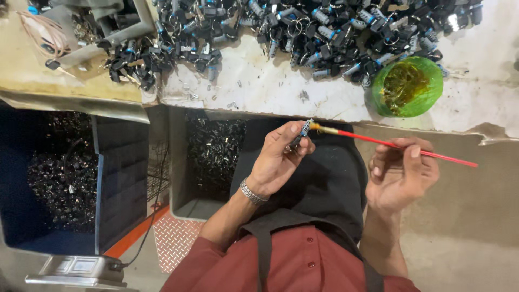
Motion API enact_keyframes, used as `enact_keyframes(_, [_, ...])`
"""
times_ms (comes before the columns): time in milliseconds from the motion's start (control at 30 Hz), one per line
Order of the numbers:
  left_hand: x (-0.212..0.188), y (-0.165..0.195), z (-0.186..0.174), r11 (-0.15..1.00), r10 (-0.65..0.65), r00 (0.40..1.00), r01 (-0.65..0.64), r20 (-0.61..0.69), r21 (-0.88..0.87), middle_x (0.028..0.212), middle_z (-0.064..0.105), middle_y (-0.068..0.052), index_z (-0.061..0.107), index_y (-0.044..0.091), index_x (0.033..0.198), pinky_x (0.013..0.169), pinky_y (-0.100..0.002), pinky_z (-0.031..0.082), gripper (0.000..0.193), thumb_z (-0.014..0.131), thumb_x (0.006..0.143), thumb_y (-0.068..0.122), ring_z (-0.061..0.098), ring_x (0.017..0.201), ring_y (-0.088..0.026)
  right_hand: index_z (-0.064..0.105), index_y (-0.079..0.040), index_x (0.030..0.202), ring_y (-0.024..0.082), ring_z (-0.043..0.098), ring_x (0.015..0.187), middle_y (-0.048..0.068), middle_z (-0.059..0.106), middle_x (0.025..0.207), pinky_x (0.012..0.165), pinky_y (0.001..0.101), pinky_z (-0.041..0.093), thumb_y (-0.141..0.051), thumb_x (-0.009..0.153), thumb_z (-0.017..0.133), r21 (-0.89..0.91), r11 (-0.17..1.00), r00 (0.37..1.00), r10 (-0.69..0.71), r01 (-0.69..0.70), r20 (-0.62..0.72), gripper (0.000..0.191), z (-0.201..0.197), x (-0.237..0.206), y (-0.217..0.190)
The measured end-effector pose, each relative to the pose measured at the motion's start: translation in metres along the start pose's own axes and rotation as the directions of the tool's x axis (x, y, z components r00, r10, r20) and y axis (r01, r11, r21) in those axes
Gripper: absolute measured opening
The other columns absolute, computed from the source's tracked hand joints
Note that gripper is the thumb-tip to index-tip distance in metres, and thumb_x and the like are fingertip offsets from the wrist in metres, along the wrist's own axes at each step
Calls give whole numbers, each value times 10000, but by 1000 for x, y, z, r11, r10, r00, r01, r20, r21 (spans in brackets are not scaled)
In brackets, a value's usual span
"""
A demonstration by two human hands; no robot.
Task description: The person picks small metal components one at a time from a pile on the workbench, holds each in one hand, and uses a long-handled brush dipped in oil from a green cup to apply oil to the part. The oiled parts are dropped into a bin below the bench.
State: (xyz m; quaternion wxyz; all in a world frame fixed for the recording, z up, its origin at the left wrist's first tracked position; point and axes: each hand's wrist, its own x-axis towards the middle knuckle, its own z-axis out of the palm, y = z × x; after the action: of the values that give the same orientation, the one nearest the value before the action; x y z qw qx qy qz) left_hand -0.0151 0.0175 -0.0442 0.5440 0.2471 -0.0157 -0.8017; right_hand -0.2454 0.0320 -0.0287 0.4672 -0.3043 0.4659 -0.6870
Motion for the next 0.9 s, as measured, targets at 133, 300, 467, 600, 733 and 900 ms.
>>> enact_keyframes(133, [-4,5,2,999,-26,1000,26,-11,24,841,690,-31,686,-11,1159,863,-322,520,272,675,1046,237,631,790,-130,620,20,1094,183,512,555,175,672,874,448,265,367,-248,1181,636,5,988,977,-155,157,-150,283,-21,17,-5])
enact_keyframes(300, [-37,56,-5,806,343,908,-155,-239,572,895,740,-39,745,-9,1060,772,-347,523,222,720,954,185,658,778,-175,652,70,1083,141,462,590,145,616,853,516,256,341,-240,1194,557,-127,968,937,-244,218,-251,343,-48,41,-2])
enact_keyframes(467, [-67,96,-12,-639,730,497,251,470,727,1007,764,-44,768,90,945,886,-437,470,89,766,898,166,646,982,-299,574,-13,1132,79,419,558,76,591,843,501,219,293,-191,1232,539,-347,930,983,-160,120,-88,207,-31,42,10])
enact_keyframes(600, [-53,101,-4,-436,812,473,102,342,894,1059,724,-31,756,92,1060,940,-377,487,172,752,1008,255,638,1022,-232,502,-59,978,87,435,586,42,501,781,493,235,320,-174,1183,600,-449,888,983,-159,103,-89,254,1,29,3])
enact_keyframes(733, [-3,126,3,-666,741,447,390,501,636,1043,691,-64,756,86,1053,885,-437,411,239,772,950,302,582,985,-288,587,-5,1099,87,567,769,41,625,927,669,219,485,-171,1218,602,-510,814,952,-161,277,260,205,30,11,-3])
enact_keyframes(900, [3,118,15,-631,751,390,190,532,752,1046,669,-68,727,73,1035,899,-421,474,162,780,927,181,605,992,-277,699,-102,1222,212,643,818,82,663,1093,704,331,537,-261,966,798,-733,401,820,-88,549,566,317,61,10,-5])
